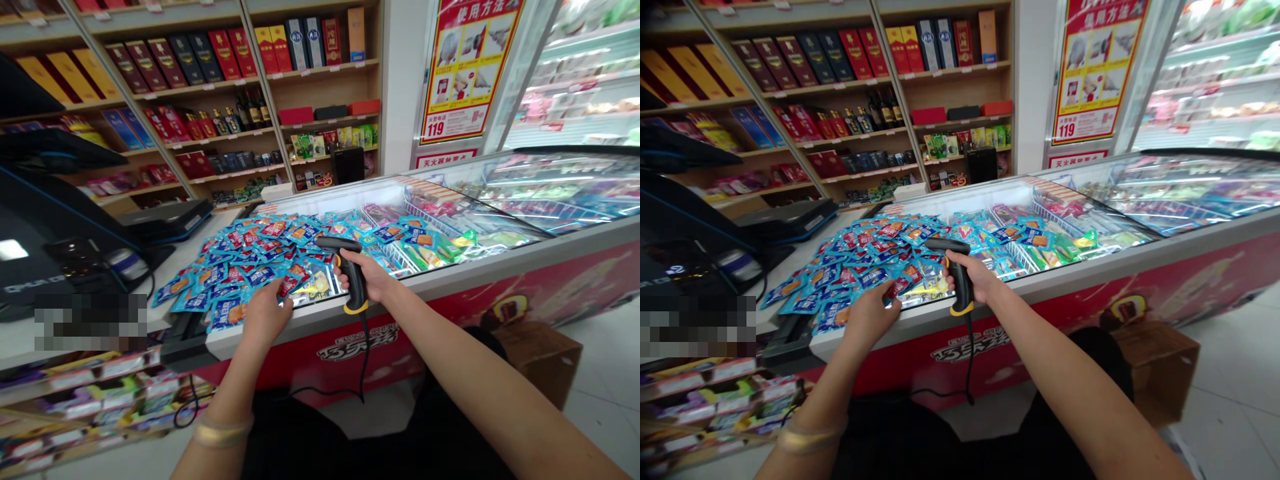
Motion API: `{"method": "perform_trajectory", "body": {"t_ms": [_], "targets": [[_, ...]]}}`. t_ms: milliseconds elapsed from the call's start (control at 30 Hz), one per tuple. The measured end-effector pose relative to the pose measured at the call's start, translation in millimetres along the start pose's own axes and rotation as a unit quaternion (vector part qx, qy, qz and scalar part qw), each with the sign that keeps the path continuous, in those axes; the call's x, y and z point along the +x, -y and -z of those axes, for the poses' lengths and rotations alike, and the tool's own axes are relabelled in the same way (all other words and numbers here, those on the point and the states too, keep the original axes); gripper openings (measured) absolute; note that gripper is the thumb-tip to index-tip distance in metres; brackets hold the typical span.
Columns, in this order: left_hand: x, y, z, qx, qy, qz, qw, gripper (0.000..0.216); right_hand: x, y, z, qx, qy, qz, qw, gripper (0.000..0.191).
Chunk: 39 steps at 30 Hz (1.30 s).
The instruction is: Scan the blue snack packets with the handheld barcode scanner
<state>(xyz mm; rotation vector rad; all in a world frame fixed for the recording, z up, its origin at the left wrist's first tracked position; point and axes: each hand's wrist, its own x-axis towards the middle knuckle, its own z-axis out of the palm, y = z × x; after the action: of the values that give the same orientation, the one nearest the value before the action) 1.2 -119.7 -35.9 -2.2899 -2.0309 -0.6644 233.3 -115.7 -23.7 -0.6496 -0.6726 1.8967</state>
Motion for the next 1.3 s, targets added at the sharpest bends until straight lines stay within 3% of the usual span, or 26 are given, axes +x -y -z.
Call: {"method": "perform_trajectory", "body": {"t_ms": [67,167,267,333,467,567,733,933,1167,1300], "targets": [[0,4,0,-0.036,-0.024,0.009,0.999,0.044,0,0,0,0.001,0.002,0.001,1.000,0.022],[3,3,0,-0.120,-0.113,0.025,0.986,0.042,0,-1,1,0.002,0.004,0.002,1.000,0.023],[13,-8,-3,-0.237,-0.202,0.030,0.950,0.042,0,0,1,0.003,0.005,0.000,1.000,0.023],[23,-19,-8,-0.328,-0.222,0.039,0.917,0.044,0,0,0,0.006,0.004,-0.001,1.000,0.022],[40,-38,-26,-0.501,-0.140,0.076,0.851,0.047,-2,1,-1,0.010,-0.003,0.000,1.000,0.021],[44,-44,-37,-0.550,-0.101,0.096,0.824,0.037,-2,0,-1,0.003,-0.004,0.005,1.000,0.019],[43,-43,-40,-0.571,-0.089,0.098,0.810,0.021,-2,-2,0,-0.035,0.005,0.015,0.999,0.020],[43,-41,-37,-0.647,-0.088,0.120,0.747,0.033,-1,-1,-1,-0.117,0.013,-0.005,0.993,0.025],[41,-40,-34,-0.671,-0.119,0.131,0.720,0.032,1,-2,-3,-0.162,0.007,-0.015,0.987,0.030],[42,-40,-35,-0.667,-0.126,0.137,0.721,0.031,-1,-1,-4,-0.160,0.007,-0.018,0.987,0.029]]}}
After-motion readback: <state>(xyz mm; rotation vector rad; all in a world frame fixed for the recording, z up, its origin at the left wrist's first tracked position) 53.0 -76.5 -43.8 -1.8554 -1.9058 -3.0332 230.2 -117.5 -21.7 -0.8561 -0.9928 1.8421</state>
